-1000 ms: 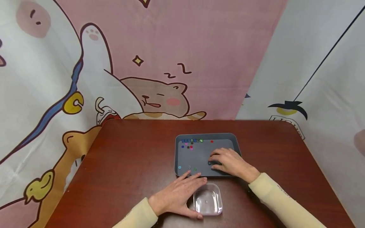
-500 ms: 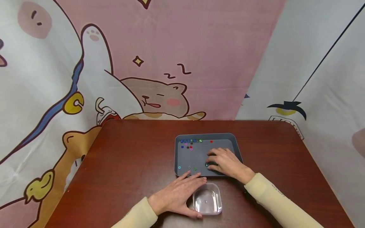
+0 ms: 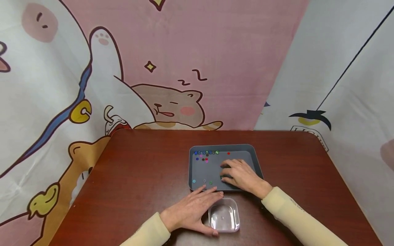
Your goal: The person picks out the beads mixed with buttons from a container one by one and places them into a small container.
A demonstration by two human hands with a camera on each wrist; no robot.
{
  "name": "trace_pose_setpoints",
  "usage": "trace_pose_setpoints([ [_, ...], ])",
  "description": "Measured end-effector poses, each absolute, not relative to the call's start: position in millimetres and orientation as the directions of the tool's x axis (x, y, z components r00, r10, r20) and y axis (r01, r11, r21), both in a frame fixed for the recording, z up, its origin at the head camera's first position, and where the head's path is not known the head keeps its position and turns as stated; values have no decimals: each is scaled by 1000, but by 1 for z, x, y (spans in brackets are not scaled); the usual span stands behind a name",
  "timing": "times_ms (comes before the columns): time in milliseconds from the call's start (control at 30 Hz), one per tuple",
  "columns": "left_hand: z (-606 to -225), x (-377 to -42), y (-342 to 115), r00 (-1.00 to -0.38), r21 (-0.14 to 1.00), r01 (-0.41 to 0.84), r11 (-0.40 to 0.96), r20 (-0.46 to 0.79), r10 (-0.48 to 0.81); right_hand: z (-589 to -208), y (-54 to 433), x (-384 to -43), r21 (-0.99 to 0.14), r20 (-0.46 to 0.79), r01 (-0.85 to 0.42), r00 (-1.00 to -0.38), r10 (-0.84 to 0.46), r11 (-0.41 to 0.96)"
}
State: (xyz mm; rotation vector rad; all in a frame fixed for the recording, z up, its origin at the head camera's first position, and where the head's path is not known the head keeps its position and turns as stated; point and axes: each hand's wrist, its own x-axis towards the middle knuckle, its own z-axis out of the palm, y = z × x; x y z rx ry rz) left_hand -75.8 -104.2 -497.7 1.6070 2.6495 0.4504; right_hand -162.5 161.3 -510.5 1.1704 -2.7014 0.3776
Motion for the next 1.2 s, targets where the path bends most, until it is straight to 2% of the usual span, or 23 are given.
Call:
trace_pose_setpoints([
  [233, -497, -76, -104, -471, 249, 867, 431, 127, 873, -489, 170, -152, -241, 305, -705, -707, -638, 667],
  [567, -498, -77, -104, -472, 250, 865, 436, 109, 875, -456, 182, -132, -281, 400, -719, -690, -604, 635],
  [933, -499, -76, -105, -472, 267, 862, 430, 118, 873, -442, 189, -96, -449, 407, -718, -694, -594, 532],
  [1200, -498, -75, -106, -479, 289, 854, 434, 108, 871, -441, 190, -73, -498, 453, -762, -635, -625, 414],
])
